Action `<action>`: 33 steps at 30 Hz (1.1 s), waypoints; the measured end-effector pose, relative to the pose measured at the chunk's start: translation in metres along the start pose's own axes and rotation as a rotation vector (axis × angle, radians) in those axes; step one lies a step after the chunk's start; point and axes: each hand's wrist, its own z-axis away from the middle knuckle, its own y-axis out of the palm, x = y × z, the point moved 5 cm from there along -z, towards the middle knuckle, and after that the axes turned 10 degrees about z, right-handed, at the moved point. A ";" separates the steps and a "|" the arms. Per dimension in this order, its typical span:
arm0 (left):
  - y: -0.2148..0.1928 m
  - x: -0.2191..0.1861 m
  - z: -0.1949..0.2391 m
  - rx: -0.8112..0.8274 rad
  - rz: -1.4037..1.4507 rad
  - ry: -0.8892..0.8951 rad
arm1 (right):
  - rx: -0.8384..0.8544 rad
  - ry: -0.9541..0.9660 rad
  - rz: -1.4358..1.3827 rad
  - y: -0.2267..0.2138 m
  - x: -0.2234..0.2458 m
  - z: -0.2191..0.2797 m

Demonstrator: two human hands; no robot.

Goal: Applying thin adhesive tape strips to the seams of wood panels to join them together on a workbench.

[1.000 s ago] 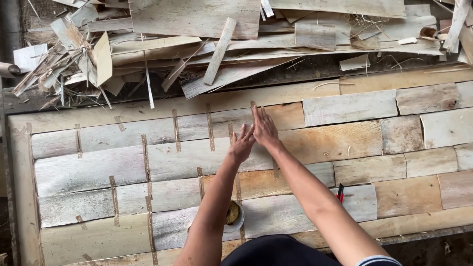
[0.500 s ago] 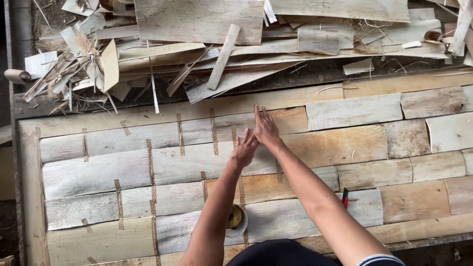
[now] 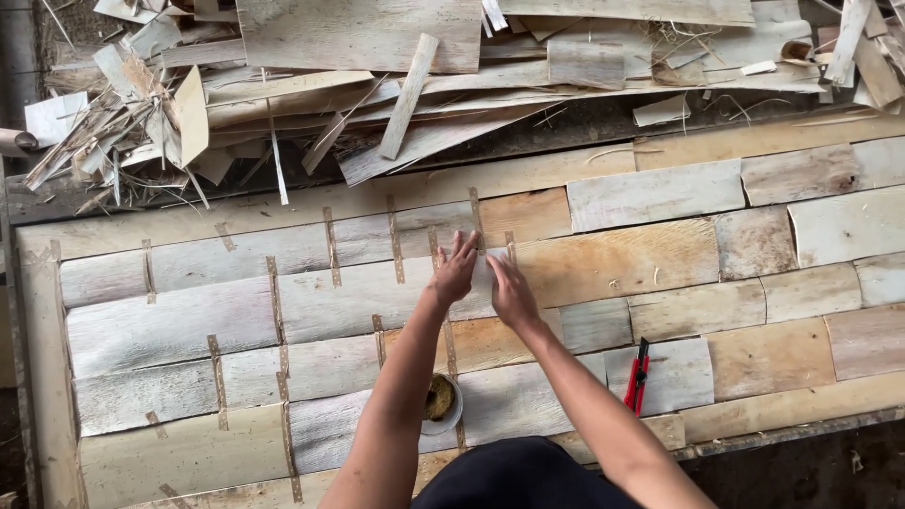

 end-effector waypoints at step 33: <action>0.015 -0.039 0.234 -0.928 0.554 -0.067 | -0.386 0.817 -0.141 -0.043 -0.235 0.266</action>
